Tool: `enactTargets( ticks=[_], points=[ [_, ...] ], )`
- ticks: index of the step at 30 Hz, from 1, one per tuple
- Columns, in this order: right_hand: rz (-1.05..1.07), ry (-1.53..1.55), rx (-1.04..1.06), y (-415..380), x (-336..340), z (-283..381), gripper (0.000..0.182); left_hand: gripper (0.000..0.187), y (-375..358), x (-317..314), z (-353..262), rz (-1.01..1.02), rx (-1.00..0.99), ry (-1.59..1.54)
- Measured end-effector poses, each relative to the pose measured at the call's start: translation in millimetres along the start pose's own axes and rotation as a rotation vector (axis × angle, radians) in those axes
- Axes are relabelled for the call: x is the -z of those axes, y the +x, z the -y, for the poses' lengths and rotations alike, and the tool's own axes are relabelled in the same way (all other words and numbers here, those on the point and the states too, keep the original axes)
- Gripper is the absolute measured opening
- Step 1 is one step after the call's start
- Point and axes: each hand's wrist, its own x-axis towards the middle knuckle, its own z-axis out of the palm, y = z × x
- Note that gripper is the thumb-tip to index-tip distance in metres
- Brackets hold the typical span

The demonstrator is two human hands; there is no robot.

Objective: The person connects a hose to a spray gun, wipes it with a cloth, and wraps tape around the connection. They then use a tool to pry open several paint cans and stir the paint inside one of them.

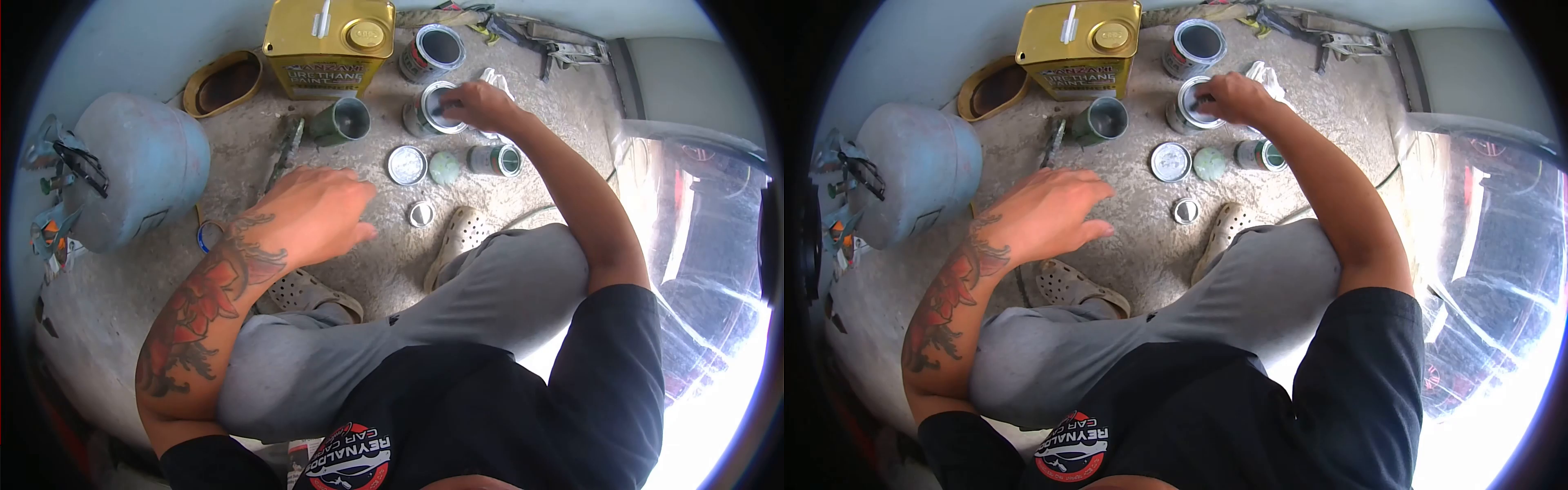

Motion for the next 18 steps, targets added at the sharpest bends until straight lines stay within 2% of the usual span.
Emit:
enactTargets(
  ticks=[3, 4, 5, 7, 8, 10, 11, 13, 15, 17, 18],
  points=[
    [0.240, -0.241, -0.181, -4.3, 19.7, 14.2, 0.027, 0.042, -2.1, -4.3, 4.1, -0.024, -0.010, -0.017],
    [0.162, -0.335, -0.148, -0.4, 11.7, 2.4, 0.028, 0.042, -2.4, -5.8, 5.6, -0.056, -0.022, -0.029],
    [0.164, -0.333, -0.152, 1.1, 6.3, -0.1, 0.028, 0.042, -2.5, -6.5, 5.7, -0.054, -0.025, -0.029],
    [0.017, -0.333, -0.135, 4.2, 1.7, 0.1, 0.029, 0.043, -2.0, -5.5, 5.5, -0.031, -0.002, -0.032],
    [0.017, -0.334, -0.133, 4.4, 0.5, -0.2, 0.029, 0.043, -1.7, -3.4, 4.4, -0.033, -0.001, -0.033],
    [0.074, -0.031, -0.093, 1.4, 0.4, 5.6, 0.028, 0.044, -1.6, 2.9, 0.4, 0.017, 0.017, -0.036],
    [0.074, -0.031, -0.091, -0.7, 2.5, 6.8, 0.028, 0.044, -1.6, 2.5, 1.1, 0.016, 0.019, -0.037],
    [0.201, -0.211, -0.170, -5.0, 14.1, 13.4, 0.026, 0.044, -1.3, -0.3, 3.3, -0.005, 0.021, -0.031],
    [0.213, -0.297, -0.180, 2.3, 8.9, 1.5, 0.026, 0.044, -2.2, -3.3, 6.7, -0.021, 0.013, -0.032],
    [-0.048, -0.380, -0.114, 1.1, -1.0, -5.1, 0.028, 0.044, -1.6, -3.7, 6.1, -0.034, -0.003, -0.030],
    [-0.048, -0.385, -0.113, 1.8, -3.7, -4.4, 0.028, 0.044, -0.9, -1.8, 4.8, -0.014, 0.011, -0.030]
  ],
)
